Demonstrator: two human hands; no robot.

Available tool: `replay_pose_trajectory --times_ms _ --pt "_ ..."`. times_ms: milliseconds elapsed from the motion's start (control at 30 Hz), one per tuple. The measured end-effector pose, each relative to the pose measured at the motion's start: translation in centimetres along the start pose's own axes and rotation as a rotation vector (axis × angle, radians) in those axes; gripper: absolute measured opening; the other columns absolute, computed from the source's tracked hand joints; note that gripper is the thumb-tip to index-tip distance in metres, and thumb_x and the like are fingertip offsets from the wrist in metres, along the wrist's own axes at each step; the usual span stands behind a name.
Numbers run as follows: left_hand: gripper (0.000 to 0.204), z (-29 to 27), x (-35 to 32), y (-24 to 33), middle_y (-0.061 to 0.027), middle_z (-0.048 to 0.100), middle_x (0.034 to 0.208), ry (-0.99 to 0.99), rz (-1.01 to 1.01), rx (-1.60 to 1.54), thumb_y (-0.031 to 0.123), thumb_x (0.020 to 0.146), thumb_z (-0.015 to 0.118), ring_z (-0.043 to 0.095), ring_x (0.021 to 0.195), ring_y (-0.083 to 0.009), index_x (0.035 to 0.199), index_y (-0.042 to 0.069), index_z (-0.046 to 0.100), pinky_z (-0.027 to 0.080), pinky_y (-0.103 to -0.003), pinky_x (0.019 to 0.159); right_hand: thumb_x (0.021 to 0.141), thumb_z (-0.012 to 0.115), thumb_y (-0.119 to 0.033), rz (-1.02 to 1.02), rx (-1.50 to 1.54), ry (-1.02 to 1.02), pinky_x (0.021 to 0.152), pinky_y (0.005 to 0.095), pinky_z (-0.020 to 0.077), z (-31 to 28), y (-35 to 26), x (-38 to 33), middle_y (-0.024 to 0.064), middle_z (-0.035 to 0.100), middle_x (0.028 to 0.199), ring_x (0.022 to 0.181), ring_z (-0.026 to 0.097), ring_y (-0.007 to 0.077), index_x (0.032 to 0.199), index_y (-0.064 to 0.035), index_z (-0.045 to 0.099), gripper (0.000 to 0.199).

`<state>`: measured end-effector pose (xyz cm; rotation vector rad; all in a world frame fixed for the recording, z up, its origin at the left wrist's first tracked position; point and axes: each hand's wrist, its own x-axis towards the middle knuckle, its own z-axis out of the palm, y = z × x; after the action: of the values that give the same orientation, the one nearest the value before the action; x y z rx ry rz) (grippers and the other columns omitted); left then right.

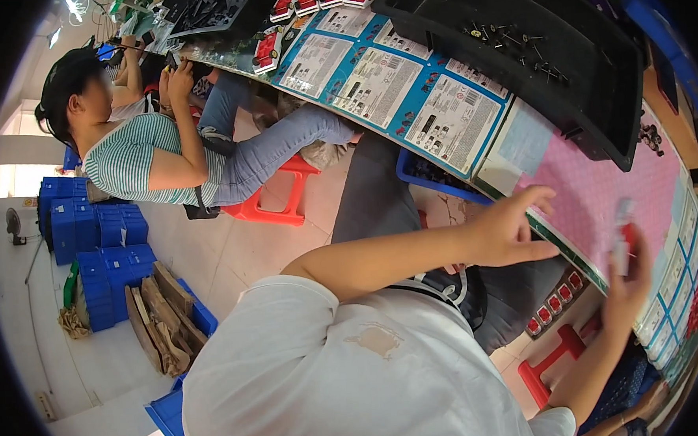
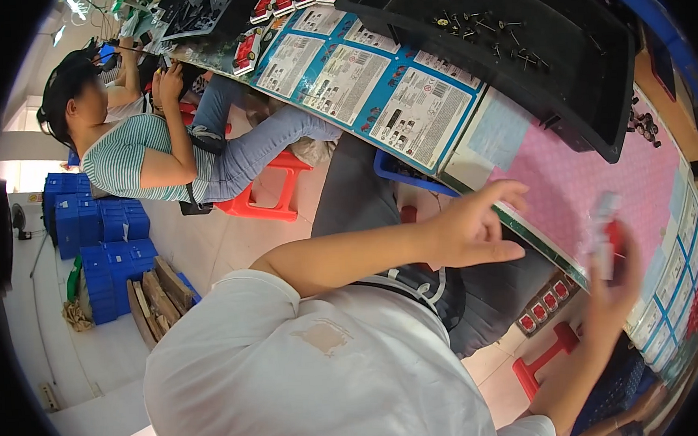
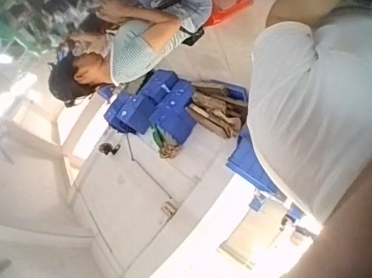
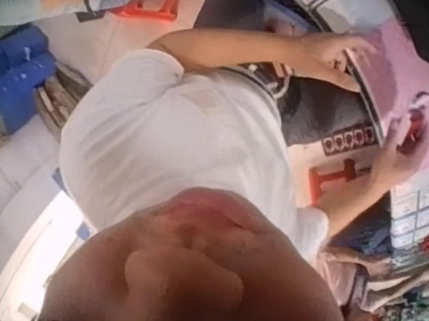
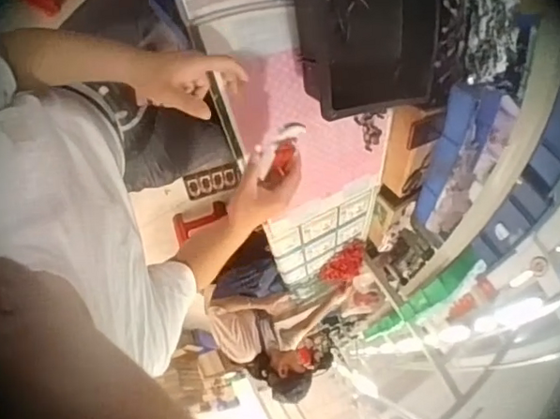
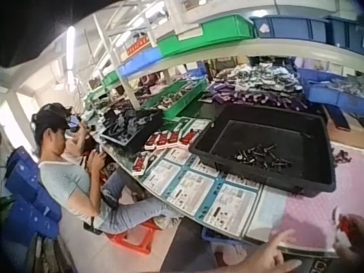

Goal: The person assembles toy cars by pressing wheels onto toy car bodies by hand and placing the assembled cars into slots on a tray.

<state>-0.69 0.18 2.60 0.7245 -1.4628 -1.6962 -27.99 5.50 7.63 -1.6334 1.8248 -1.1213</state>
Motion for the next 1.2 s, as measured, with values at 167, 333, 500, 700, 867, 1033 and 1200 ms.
replay_pose_trajectory --times_ms 167,333,500,700,867,1033,1200 --pt "0.035 0.1 0.7 -0.3 -0.0051 0.064 0.094 -0.145 0.042 -0.300 0.018 0.093 0.068 0.061 0.064 -0.0096 0.120 0.004 0.051 0.048 -0.022 0.048 0.084 0.074 -0.018 -0.257 -0.048 -0.158 0.087 0.0348 0.0484 3.8 -4.0 1.8 0.0122 0.068 0.097 0.094 0.063 0.0240 0.097 0.0028 0.066 0.026" --pt "0.024 -4.0 1.4 0.3 -0.0022 0.064 0.084 0.060 0.120 -0.173 0.018 0.090 0.069 0.059 0.063 -0.0064 0.106 0.006 0.057 0.049 -0.023 0.051 0.097 0.063 -0.030 0.009 -0.440 0.323 0.081 0.0321 0.0519 -1.2 11.0 11.6 0.0130 0.069 0.103 0.092 0.065 0.0219 0.110 0.0001 0.068 0.033" --pt "0.018 -6.2 3.5 -1.0 -0.0018 0.068 0.087 0.024 -0.059 -0.177 0.022 0.095 0.066 0.062 0.070 -0.0066 0.103 0.006 0.064 0.049 -0.022 0.059 0.091 0.071 -0.028 -0.262 -0.698 0.402 0.098 0.0383 0.0489 -3.8 20.7 20.6 0.0271 0.058 0.129 0.116 0.060 0.0376 0.135 0.0029 0.054 0.056" --pt "0.032 -6.9 2.7 -1.7 -0.0007 0.065 0.097 0.048 -0.076 -0.083 0.012 0.094 0.063 0.060 0.075 -0.0058 0.123 0.004 0.053 0.050 -0.023 0.065 0.088 0.070 -0.017 -0.286 -0.566 0.425 0.094 0.0417 0.0511 -0.7 17.6 21.7 0.0183 0.064 0.116 0.107 0.063 0.0356 0.107 -0.0075 0.072 0.021" --pt "0.045 -6.7 3.4 -1.6 -0.0161 0.059 0.124 0.013 -0.052 -0.121 0.021 0.094 0.061 0.064 0.091 -0.0179 0.132 0.003 0.044 0.050 -0.028 0.065 0.087 0.072 -0.013 -0.246 -0.435 0.495 0.079 0.0358 0.0572 -0.6 16.8 20.6 0.0174 0.059 0.122 0.087 0.071 0.0286 0.100 -0.0048 0.072 0.016" --pt "0.044 -6.5 3.4 -1.6 -0.0169 0.058 0.126 -0.004 -0.058 -0.152 0.022 0.094 0.059 0.064 0.093 -0.0199 0.132 0.002 0.044 0.051 -0.029 0.065 0.094 0.068 -0.016 -0.105 -0.086 0.489 0.083 0.0290 0.0535 -1.5 17.1 20.1 0.0122 0.061 0.130 0.098 0.069 0.0189 0.108 -0.0055 0.069 0.017" --pt "0.039 -6.6 3.2 -1.9 -0.0171 0.063 0.117 0.011 -0.051 -0.137 0.016 0.097 0.055 0.065 0.083 -0.0209 0.131 0.001 0.044 0.051 -0.030 0.064 0.095 0.066 -0.017 0.126 -0.033 0.333 0.082 0.0286 0.0528 -3.1 16.9 18.6 0.0088 0.067 0.121 0.093 0.068 0.0183 0.110 -0.0054 0.065 0.019"
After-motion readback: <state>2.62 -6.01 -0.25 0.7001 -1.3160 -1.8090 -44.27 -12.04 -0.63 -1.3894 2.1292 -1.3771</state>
